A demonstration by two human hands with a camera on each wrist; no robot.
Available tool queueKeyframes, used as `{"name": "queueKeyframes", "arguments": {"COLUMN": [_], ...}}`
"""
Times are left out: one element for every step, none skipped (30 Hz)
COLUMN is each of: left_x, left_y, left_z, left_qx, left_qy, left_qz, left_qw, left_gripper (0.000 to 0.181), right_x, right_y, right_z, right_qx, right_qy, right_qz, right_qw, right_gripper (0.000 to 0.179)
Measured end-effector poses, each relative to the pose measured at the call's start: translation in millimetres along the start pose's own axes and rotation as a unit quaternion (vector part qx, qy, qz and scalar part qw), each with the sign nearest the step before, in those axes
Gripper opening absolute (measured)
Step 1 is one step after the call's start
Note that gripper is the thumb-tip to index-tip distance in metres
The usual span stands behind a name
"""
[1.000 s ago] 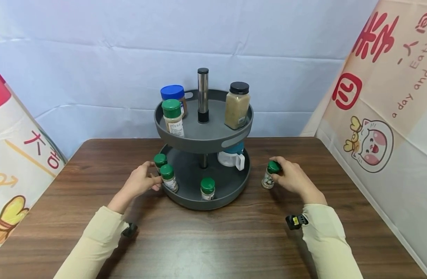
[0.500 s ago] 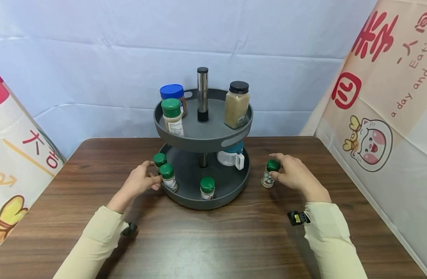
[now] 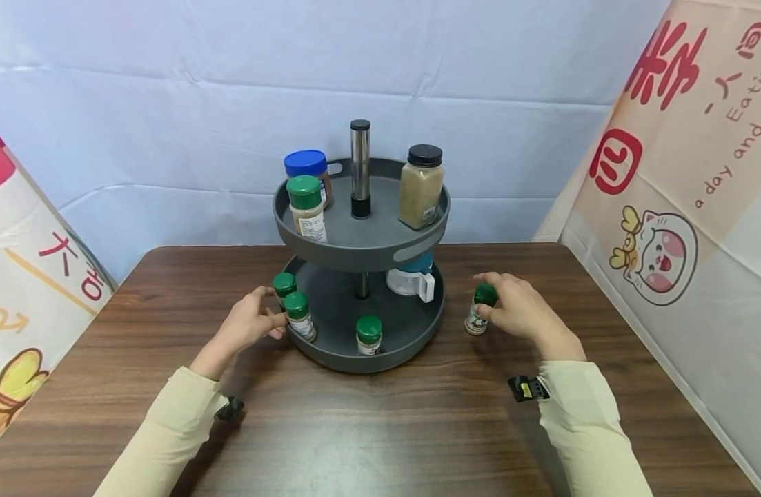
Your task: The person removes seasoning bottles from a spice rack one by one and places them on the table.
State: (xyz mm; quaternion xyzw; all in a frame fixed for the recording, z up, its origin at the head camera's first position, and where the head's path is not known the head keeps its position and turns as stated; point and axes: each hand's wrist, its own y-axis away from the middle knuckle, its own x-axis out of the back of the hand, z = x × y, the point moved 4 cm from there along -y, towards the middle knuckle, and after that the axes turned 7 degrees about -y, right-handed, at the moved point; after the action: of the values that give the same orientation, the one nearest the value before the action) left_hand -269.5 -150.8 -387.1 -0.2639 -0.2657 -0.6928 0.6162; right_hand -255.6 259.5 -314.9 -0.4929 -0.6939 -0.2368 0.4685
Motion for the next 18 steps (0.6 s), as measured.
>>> {"name": "queueKeyframes", "arguments": {"left_x": [-0.1,0.0,0.2,0.4,0.6,0.8,0.7,0.8,0.8,0.8,0.7,0.6,0.4,0.2,0.0,-0.2,-0.4,-0.5], "left_y": [-0.1,-0.2,-0.3,-0.3,-0.3,-0.3,-0.3,-0.4,-0.3,-0.4,-0.7,-0.8,-1.0,-1.1,-1.2,-1.2,-1.3,-1.2], "left_z": [-0.2,-0.3,-0.3,-0.3,-0.2,0.0,0.0,0.0,0.1,0.1,-0.1,-0.1,-0.4,-0.6,-0.6,-0.8,-0.9,-0.7], "left_qx": [0.001,0.002,0.003,0.002,0.002,0.002,0.003,0.002,0.002,0.0,0.001,0.001,0.001,0.001,0.0,0.0,0.0,0.0], "left_qy": [0.001,0.001,0.001,0.001,0.001,0.0,0.0,-0.001,-0.001,0.0,0.001,0.001,0.002,0.003,0.003,0.003,0.003,0.002], "left_qz": [0.0,-0.001,-0.001,-0.002,-0.002,-0.002,-0.002,-0.002,-0.002,-0.002,-0.002,-0.002,-0.002,-0.002,-0.002,-0.002,-0.001,-0.001], "left_qw": [1.0,1.0,1.0,1.0,1.0,1.0,1.0,1.0,1.0,1.0,1.0,1.0,1.0,1.0,1.0,1.0,1.0,1.0], "left_gripper": [0.063,0.063,0.063,0.063,0.063,0.063,0.063,0.063,0.062,0.062,0.062,0.062,0.062,0.062,0.062,0.062,0.062,0.063], "right_x": [0.0,0.1,0.1,0.3,0.4,0.3,0.2,-0.2,-0.8,-1.8,-2.9,-4.2,-5.4,-6.8,-8.2,-9.5,-10.7,-12.1], "right_y": [-0.2,-0.3,-0.4,-0.5,-0.8,-1.0,-1.3,-1.6,-2.0,-2.5,-3.0,-3.3,-3.7,-3.9,-4.1,-4.2,-4.4,-4.8], "right_z": [-2.3,-4.8,-7.2,-9.8,-12.5,-15.1,-17.9,-20.6,-23.3,-25.9,-28.7,-31.4,-34.1,-36.5,-38.9,-41.5,-44.1,-46.4], "right_qx": [0.002,0.005,0.007,0.009,0.013,0.016,0.02,0.024,0.027,0.029,0.033,0.035,0.038,0.04,0.044,0.046,0.05,0.053], "right_qy": [0.001,0.004,0.008,0.012,0.016,0.018,0.02,0.021,0.021,0.019,0.018,0.016,0.015,0.014,0.015,0.016,0.017,0.019], "right_qz": [-0.002,-0.002,-0.003,-0.003,-0.002,-0.002,-0.001,-0.001,-0.001,-0.003,-0.005,-0.007,-0.009,-0.012,-0.013,-0.015,-0.016,-0.017], "right_qw": [1.0,1.0,0.9999,0.9999,0.9998,0.9997,0.9996,0.9995,0.9994,0.9994,0.9993,0.9992,0.9991,0.999,0.9989,0.9987,0.9985,0.9983], "right_gripper": [0.051,0.051,0.051,0.052,0.052,0.052,0.051,0.051,0.051,0.051,0.05,0.05,0.049,0.048,0.047,0.047,0.046,0.046]}}
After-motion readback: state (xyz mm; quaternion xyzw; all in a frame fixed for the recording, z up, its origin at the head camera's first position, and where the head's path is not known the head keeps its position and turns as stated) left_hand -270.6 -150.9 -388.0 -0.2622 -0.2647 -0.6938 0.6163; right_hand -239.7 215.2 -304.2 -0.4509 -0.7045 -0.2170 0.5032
